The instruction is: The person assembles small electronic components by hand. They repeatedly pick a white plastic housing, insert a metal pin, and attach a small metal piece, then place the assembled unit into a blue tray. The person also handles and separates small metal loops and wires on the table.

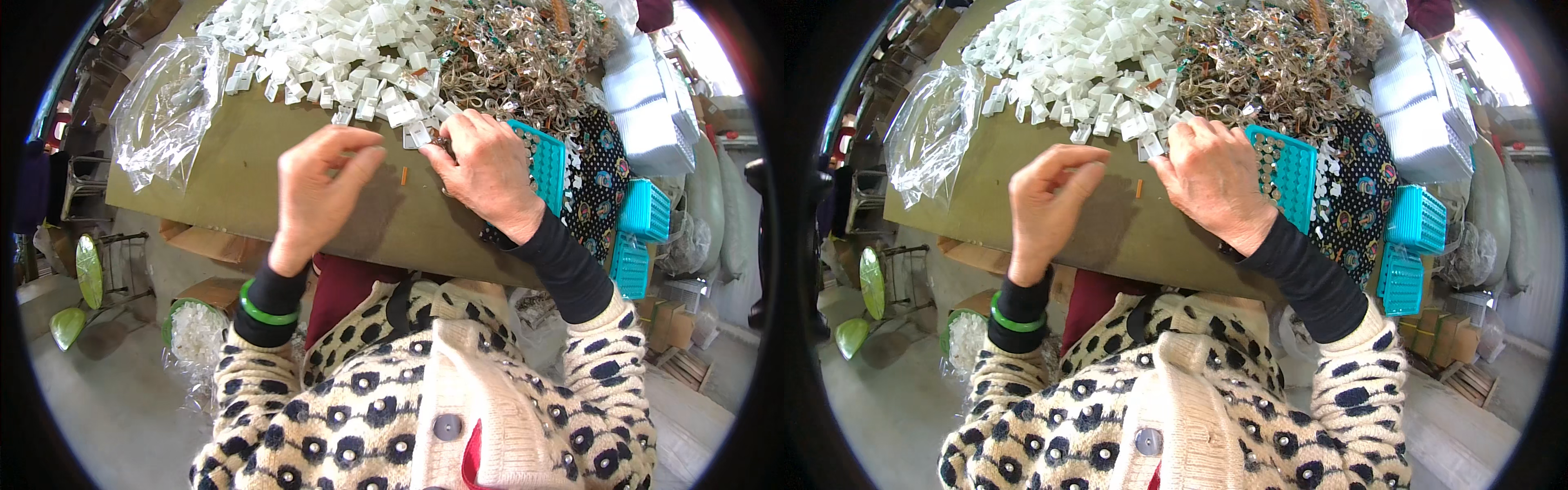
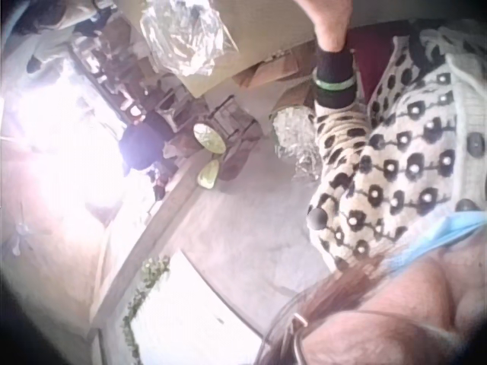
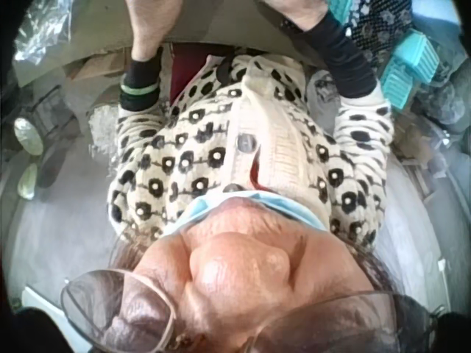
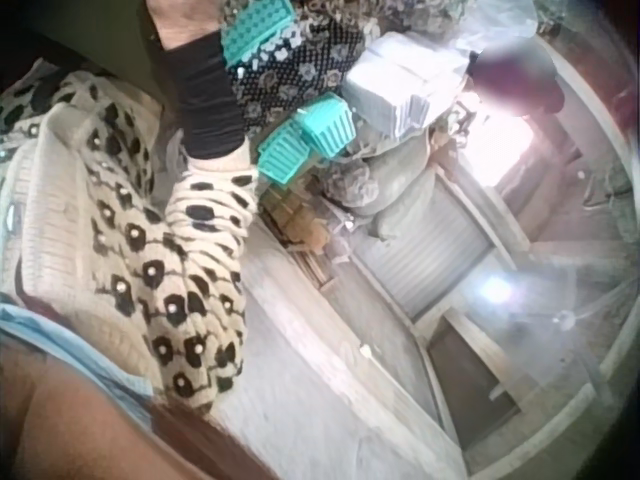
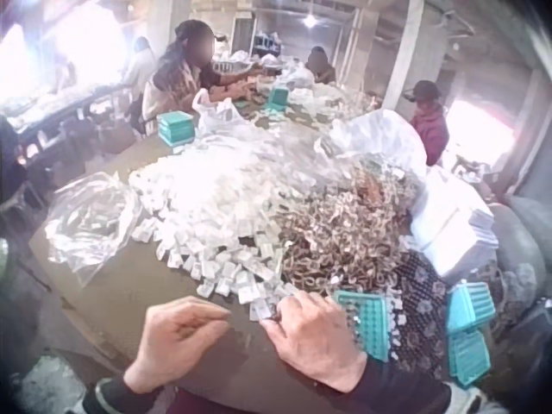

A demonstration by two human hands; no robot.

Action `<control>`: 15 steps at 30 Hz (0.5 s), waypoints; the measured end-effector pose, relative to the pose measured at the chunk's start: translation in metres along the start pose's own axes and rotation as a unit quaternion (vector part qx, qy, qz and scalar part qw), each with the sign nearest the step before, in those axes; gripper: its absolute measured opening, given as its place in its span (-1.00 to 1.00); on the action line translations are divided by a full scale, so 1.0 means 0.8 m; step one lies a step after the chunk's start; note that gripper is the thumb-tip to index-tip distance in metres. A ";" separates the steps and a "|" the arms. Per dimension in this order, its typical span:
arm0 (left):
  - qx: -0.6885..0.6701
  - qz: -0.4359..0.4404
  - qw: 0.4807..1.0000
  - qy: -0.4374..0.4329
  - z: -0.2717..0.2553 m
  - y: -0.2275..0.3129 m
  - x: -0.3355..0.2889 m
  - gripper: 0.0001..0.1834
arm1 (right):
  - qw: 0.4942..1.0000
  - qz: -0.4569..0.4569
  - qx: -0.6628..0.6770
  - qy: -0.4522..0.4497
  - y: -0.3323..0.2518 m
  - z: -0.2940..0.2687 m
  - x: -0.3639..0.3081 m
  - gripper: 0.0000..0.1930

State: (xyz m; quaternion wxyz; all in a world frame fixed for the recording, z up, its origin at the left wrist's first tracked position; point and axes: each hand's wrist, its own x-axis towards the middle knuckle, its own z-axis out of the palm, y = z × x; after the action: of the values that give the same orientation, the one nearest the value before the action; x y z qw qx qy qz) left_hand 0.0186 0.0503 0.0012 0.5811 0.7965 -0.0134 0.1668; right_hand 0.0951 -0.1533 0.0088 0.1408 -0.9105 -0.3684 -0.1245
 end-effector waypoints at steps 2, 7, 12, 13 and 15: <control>-0.015 -0.003 0.999 -0.043 0.027 0.000 -0.007 -0.84 | 0.999 -0.022 -0.036 0.006 -0.003 0.002 0.003 -0.83; -0.005 -0.007 0.998 -0.059 0.052 0.001 -0.011 -0.81 | 0.998 0.011 0.037 -0.046 0.006 -0.014 0.012 -0.88; -0.026 -0.041 0.998 -0.047 0.052 0.005 -0.009 -0.84 | 0.951 0.134 0.276 0.028 0.030 -0.048 0.017 -0.87; -0.047 -0.058 0.996 -0.043 0.054 0.007 -0.009 -0.85 | 0.940 0.160 0.301 0.027 0.031 -0.052 0.017 -0.87; -0.111 -0.105 0.987 -0.043 0.056 0.011 -0.008 -0.83 | 0.884 0.201 0.421 0.020 0.031 -0.058 0.016 -0.88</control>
State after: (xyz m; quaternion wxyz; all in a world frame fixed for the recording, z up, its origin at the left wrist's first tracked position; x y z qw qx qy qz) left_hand 0.0222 0.0045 -0.0043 0.6791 0.7304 0.0271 0.0677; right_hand 0.1161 -0.1784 0.0524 0.5400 -0.8175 -0.1925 0.0549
